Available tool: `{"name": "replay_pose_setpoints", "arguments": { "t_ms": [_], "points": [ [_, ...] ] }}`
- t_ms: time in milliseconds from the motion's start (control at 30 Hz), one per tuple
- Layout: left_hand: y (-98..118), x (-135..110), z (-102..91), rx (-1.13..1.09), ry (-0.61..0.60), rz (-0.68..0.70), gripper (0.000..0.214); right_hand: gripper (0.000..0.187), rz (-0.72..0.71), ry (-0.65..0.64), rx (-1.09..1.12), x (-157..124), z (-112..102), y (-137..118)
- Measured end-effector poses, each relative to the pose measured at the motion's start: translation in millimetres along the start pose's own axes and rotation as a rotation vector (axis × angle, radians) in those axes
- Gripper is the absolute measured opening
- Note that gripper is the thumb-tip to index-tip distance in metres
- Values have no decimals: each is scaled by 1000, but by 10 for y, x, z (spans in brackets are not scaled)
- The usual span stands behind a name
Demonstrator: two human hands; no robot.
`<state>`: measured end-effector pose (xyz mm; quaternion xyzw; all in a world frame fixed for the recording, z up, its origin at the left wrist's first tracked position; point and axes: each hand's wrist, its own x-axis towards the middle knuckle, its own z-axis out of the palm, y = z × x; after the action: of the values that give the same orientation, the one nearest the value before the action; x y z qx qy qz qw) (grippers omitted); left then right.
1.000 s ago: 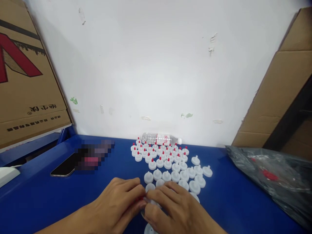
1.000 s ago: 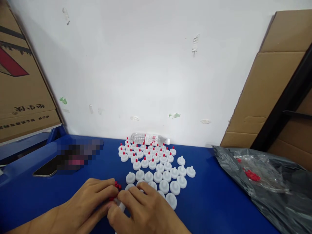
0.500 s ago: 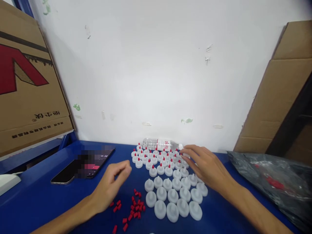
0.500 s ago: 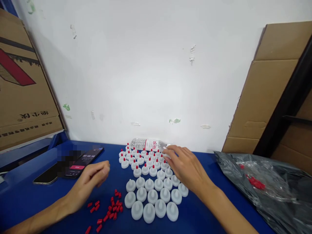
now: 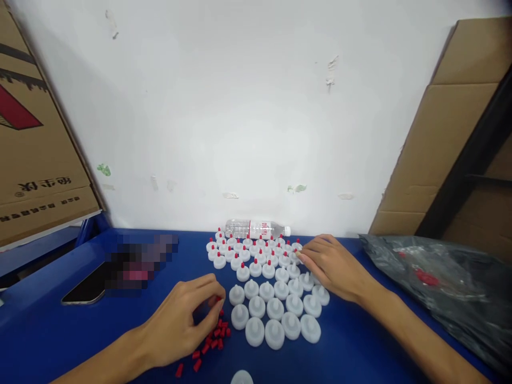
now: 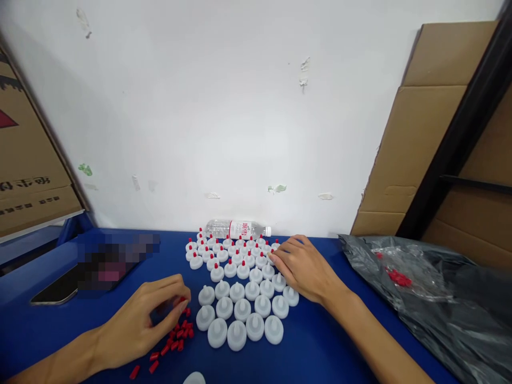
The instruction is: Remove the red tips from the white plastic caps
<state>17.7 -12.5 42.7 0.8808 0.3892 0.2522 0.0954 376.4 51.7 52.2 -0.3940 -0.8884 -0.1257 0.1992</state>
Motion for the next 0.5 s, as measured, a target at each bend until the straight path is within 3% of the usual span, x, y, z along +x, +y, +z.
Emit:
{"name": "replay_pose_setpoints", "arguments": {
  "t_ms": [167,500],
  "points": [
    [38,-36,-6,96,-25,67,19,42,11,-14,16,-24,31,42],
    [39,-58,0,81,-60,59,20,43,42,-29,39,-7,14,-11]
  ]
}}
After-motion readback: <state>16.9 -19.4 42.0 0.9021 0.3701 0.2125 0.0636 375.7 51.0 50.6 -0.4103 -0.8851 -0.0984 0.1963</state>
